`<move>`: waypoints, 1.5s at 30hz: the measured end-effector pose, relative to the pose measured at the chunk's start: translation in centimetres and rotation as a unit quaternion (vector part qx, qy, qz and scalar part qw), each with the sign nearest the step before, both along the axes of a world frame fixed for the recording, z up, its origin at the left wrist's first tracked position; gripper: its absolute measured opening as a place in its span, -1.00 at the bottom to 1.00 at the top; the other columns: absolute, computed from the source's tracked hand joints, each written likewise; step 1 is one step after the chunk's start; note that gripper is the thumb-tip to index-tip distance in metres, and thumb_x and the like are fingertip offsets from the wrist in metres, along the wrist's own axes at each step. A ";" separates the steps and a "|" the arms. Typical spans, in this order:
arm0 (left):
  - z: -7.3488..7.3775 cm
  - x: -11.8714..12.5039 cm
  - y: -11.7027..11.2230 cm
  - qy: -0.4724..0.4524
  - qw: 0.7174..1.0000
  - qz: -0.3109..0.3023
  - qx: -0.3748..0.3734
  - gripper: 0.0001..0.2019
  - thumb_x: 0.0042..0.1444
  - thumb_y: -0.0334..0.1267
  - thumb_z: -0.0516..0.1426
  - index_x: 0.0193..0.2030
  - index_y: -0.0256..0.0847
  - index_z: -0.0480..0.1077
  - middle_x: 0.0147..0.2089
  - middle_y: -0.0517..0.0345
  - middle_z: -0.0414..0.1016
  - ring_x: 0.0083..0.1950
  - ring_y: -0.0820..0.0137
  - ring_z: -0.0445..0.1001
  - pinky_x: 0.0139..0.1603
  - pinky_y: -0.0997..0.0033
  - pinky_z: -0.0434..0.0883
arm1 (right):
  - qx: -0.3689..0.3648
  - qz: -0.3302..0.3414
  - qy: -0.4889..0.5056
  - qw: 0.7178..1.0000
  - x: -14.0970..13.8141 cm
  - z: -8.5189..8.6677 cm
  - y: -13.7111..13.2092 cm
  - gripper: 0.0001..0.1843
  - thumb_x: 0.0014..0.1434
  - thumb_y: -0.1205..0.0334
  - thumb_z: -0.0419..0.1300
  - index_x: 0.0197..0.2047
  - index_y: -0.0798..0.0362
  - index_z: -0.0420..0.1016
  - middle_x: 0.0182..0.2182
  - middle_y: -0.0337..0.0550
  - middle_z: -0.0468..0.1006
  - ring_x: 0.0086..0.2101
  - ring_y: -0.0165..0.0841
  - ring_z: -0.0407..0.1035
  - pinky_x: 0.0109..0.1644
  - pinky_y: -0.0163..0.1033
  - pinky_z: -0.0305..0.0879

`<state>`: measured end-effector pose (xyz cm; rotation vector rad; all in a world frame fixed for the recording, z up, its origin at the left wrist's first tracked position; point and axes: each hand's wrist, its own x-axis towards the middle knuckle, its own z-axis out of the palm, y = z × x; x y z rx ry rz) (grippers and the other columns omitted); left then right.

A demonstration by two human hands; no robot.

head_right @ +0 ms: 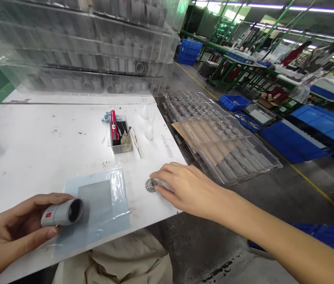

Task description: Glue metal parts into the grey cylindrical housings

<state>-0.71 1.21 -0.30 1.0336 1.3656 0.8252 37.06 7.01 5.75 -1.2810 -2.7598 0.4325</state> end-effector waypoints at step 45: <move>-0.5 -1.1 0.5 -0.107 0.990 -0.079 0.051 -0.72 0.22 -0.31 0.39 0.04 0.05 0.60 0.22 0.09 0.51 0.24 0.28 0.50 0.10 0.56 0.53 | -0.092 -0.150 0.546 0.819 -14.0 -6.6 -5.1 -0.73 0.31 0.35 0.30 0.02 -0.12 0.70 -0.12 -0.22 0.57 -0.14 -0.11 0.49 -0.05 -0.07 0.46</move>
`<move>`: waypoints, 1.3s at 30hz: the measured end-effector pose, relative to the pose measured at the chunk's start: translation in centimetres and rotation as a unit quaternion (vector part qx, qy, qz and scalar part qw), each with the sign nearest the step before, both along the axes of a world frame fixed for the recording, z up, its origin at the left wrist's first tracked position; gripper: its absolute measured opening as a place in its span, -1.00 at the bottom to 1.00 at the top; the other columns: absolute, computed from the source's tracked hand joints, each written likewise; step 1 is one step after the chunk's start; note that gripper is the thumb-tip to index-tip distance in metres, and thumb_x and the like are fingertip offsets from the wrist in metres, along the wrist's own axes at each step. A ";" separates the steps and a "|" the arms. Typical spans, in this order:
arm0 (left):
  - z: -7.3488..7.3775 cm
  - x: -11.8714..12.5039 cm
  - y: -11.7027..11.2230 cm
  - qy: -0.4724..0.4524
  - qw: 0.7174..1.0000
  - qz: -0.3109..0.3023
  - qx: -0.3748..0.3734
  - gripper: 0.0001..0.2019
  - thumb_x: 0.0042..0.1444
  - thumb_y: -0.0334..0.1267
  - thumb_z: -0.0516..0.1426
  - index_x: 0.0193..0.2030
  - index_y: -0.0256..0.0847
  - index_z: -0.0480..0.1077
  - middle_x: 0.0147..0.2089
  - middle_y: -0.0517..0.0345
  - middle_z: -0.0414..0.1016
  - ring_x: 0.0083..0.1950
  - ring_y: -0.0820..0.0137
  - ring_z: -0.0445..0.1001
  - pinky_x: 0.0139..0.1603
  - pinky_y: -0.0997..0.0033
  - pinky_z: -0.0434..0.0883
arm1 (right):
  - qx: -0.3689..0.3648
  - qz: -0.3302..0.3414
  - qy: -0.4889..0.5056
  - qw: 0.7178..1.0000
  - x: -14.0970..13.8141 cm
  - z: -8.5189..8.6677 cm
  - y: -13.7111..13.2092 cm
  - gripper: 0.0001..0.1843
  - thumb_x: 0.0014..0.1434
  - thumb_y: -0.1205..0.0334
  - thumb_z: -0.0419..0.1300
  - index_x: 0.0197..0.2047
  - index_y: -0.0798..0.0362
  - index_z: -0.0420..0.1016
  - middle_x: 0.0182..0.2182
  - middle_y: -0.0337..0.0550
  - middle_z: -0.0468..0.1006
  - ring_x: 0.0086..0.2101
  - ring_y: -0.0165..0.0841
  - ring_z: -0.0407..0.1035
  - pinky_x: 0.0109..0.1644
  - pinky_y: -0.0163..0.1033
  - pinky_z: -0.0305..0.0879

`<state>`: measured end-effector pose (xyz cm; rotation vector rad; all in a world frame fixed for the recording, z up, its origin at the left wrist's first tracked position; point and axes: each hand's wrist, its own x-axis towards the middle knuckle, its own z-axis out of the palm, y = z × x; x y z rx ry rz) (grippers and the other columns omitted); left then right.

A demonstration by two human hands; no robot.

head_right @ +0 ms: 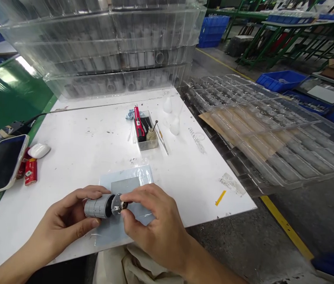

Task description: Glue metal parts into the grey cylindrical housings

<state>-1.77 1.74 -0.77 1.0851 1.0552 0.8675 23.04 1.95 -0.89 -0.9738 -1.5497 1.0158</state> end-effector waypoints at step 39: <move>-0.4 0.0 -0.1 0.010 1.000 0.008 0.019 -0.69 0.15 -0.41 0.43 -0.03 0.06 0.64 0.18 0.12 0.59 0.22 0.32 0.55 0.10 0.60 0.56 | 0.017 0.051 0.033 0.998 -0.2 -0.2 0.1 -0.69 0.35 0.46 0.30 0.09 0.04 0.73 -0.11 -0.11 0.58 -0.14 -0.17 0.50 -0.03 -0.15 0.44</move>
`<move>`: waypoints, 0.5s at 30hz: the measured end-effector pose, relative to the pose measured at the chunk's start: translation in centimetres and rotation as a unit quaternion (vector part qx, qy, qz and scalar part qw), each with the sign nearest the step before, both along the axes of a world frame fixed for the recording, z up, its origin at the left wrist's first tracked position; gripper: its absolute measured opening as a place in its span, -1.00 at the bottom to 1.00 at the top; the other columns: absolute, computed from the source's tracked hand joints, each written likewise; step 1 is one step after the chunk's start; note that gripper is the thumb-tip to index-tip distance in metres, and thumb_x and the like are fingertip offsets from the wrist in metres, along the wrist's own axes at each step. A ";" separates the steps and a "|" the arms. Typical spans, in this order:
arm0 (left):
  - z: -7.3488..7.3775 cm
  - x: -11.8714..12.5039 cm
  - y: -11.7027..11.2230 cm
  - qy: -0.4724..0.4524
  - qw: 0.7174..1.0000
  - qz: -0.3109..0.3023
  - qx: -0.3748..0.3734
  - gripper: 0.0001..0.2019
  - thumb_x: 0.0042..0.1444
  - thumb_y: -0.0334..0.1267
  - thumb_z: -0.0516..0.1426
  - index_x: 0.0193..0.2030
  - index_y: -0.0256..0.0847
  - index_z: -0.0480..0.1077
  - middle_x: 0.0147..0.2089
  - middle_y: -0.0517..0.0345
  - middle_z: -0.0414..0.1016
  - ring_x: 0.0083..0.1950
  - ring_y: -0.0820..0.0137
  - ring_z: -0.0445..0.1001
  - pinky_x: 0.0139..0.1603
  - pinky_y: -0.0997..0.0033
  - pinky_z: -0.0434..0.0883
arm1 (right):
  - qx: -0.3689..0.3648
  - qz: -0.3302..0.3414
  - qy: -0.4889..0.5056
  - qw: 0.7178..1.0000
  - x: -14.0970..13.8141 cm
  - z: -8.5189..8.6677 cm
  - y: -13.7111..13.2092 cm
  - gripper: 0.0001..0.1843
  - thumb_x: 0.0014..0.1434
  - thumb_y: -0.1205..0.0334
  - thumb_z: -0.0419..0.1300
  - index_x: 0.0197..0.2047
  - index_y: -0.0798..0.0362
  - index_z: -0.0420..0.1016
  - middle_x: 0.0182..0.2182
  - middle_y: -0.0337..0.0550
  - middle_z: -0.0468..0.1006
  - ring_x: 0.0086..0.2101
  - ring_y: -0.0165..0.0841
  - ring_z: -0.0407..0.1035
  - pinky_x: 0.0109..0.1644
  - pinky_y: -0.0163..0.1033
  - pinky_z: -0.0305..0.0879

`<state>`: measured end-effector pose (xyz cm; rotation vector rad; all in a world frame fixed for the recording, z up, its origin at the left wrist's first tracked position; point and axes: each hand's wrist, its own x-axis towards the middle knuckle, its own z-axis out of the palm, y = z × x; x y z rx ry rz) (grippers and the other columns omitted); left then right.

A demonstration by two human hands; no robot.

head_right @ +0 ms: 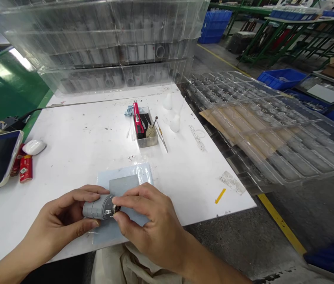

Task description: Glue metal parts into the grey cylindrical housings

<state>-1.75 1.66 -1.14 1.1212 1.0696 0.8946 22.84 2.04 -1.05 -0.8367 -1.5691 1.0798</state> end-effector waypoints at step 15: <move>2.4 -0.2 0.3 0.223 0.966 -0.035 0.129 -0.61 0.24 -0.14 0.37 0.18 0.34 0.54 0.20 0.32 0.58 0.05 0.40 0.58 0.01 0.59 0.59 | -0.192 0.017 -0.079 0.978 0.9 1.9 -1.1 -0.78 0.56 0.22 0.22 0.13 -0.04 0.67 -0.36 -0.33 0.61 -0.41 -0.28 0.48 -0.33 -0.27 0.38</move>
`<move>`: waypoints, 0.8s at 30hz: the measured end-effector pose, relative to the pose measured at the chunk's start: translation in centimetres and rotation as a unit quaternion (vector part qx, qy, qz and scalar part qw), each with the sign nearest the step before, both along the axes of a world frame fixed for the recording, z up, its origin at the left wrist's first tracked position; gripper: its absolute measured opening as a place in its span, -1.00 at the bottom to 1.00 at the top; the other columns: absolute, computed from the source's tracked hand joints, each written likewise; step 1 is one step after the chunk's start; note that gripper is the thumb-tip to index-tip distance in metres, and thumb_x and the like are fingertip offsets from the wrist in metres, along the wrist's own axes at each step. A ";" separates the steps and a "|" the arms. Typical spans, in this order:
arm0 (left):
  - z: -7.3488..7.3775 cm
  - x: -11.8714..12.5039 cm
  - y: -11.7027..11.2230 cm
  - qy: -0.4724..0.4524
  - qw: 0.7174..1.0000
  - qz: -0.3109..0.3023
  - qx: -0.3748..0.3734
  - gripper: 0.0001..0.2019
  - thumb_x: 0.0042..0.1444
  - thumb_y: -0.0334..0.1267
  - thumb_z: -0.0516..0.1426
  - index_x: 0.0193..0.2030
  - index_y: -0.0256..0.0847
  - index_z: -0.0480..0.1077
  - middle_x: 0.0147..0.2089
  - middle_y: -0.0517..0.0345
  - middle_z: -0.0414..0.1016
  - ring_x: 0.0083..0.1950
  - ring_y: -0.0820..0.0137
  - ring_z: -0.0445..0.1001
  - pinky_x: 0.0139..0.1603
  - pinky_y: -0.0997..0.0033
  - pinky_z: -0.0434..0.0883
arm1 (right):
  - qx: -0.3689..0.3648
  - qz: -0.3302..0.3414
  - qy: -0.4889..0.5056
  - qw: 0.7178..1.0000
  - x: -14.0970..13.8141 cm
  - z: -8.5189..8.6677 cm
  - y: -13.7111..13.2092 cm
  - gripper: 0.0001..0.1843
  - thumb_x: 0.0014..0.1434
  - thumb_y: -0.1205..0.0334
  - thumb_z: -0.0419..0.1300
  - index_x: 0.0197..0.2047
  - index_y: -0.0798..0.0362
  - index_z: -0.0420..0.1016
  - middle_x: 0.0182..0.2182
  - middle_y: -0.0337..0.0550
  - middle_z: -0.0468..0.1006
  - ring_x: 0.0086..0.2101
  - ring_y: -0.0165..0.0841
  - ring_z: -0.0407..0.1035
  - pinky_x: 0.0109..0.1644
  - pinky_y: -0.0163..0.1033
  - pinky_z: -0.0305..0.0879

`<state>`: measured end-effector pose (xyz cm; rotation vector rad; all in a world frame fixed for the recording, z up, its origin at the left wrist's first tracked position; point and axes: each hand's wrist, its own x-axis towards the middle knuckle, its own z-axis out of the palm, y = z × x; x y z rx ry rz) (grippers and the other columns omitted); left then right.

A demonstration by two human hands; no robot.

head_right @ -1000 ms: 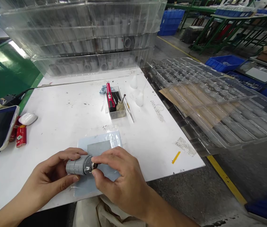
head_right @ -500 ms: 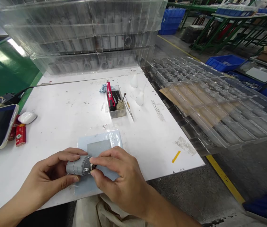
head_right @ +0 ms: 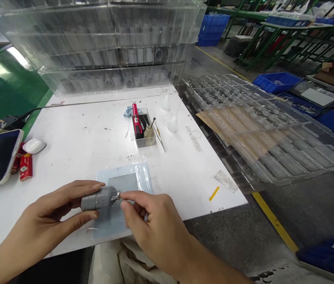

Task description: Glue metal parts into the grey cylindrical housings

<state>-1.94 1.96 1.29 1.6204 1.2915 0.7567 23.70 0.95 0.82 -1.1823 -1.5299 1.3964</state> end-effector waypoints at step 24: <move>-1.7 2.9 -0.1 0.017 0.998 0.017 0.049 -0.45 0.23 -0.33 0.30 0.28 0.23 0.29 0.11 0.34 0.62 0.12 0.36 0.58 0.14 0.44 0.45 | 0.208 -0.181 -0.135 0.952 5.6 3.3 10.2 -0.69 0.40 0.07 0.30 0.02 0.15 0.61 -0.53 -0.33 0.44 -0.55 -0.27 0.31 -0.49 -0.25 0.14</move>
